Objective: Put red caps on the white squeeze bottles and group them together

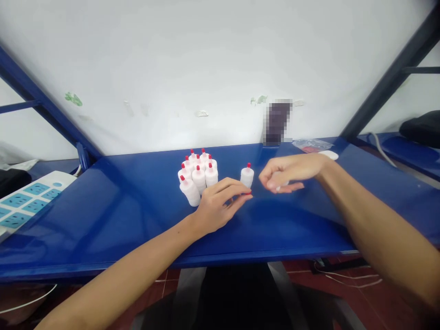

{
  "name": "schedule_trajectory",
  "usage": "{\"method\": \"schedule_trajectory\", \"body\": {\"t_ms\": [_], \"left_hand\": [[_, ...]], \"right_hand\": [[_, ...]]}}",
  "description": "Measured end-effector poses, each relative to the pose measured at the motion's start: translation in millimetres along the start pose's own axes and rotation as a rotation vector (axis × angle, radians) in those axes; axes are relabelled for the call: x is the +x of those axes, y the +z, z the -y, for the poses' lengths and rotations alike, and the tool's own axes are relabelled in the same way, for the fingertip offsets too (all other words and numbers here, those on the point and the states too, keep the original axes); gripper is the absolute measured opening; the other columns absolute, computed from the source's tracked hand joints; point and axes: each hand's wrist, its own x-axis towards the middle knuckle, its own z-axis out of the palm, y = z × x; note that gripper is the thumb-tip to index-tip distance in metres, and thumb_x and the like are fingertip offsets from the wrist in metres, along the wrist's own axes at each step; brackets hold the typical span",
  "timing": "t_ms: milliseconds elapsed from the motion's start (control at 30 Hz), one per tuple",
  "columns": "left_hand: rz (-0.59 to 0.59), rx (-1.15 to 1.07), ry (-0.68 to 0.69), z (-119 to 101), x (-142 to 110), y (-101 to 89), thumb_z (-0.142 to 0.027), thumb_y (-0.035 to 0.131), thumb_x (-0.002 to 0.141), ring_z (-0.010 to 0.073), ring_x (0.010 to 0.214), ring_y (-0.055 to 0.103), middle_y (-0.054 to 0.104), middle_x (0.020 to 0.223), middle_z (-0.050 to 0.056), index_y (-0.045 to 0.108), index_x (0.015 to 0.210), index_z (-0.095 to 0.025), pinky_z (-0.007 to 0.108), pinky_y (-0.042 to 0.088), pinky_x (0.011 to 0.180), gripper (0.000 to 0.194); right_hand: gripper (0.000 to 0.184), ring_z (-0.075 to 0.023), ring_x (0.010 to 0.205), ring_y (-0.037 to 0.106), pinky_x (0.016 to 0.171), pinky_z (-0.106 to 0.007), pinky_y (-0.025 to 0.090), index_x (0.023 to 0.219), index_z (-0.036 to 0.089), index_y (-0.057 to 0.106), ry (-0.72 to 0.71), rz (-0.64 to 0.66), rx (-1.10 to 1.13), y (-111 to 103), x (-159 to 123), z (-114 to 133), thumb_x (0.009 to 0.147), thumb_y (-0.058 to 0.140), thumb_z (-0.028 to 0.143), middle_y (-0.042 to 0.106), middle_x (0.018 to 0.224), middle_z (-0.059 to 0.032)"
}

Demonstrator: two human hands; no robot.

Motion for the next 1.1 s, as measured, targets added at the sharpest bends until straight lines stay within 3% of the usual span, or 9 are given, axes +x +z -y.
{"method": "schedule_trajectory", "body": {"t_ms": [133,367,500,733,1100], "left_hand": [[-0.048,0.044,0.091,-1.9,0.3,-1.7,-0.017,0.068,0.087,0.0112,0.076,0.064,0.066,0.090,0.004,0.066,0.101,-0.018,0.023,0.057,0.068,0.014],[-0.016,0.091,0.187,1.4,-2.7,-1.0,-0.016,0.068,0.087,0.0120,0.078,0.065,0.065,0.089,0.003,0.064,0.104,-0.019,0.024,0.057,0.071,0.018],[-0.043,0.122,0.232,2.0,-2.1,-2.0,-0.014,0.068,0.086,0.0116,0.076,0.064,0.064,0.087,0.003,0.064,0.104,-0.017,0.023,0.056,0.069,0.018],[-0.006,0.211,0.308,2.5,-3.6,-3.1,-0.019,0.069,0.086,0.0114,0.072,0.061,0.063,0.087,0.004,0.066,0.100,-0.017,0.023,0.054,0.065,0.015],[-0.008,0.245,0.317,4.0,-4.9,-2.9,-0.021,0.070,0.086,0.0106,0.066,0.057,0.063,0.080,0.002,0.066,0.096,-0.017,0.023,0.049,0.057,0.012]], "right_hand": [[0.031,-0.0041,0.042,0.038,0.041,-0.018,0.033,0.082,0.013,0.059,-0.127,0.102,0.061,21.2,24.0,6.6,0.092,0.060,0.043,0.044,0.055,0.0076],[0.027,-0.0048,0.053,0.047,0.048,-0.017,0.039,0.083,0.015,0.054,-0.288,0.034,0.038,31.4,33.8,11.0,0.083,0.071,0.036,0.053,0.068,0.0048],[0.028,-0.0054,0.054,0.045,0.049,-0.018,0.037,0.081,0.016,0.053,-0.311,-0.009,0.010,33.1,35.2,11.9,0.083,0.071,0.037,0.053,0.068,0.0051],[0.023,-0.0079,0.062,0.048,0.057,-0.021,0.041,0.091,0.014,0.056,-0.336,0.080,0.003,35.3,41.5,7.6,0.084,0.068,0.032,0.052,0.074,0.0035],[0.022,-0.0060,0.057,0.041,0.050,-0.019,0.036,0.093,0.013,0.053,-0.292,0.138,0.091,43.1,46.1,9.7,0.083,0.067,0.028,0.047,0.070,0.0056]]}}
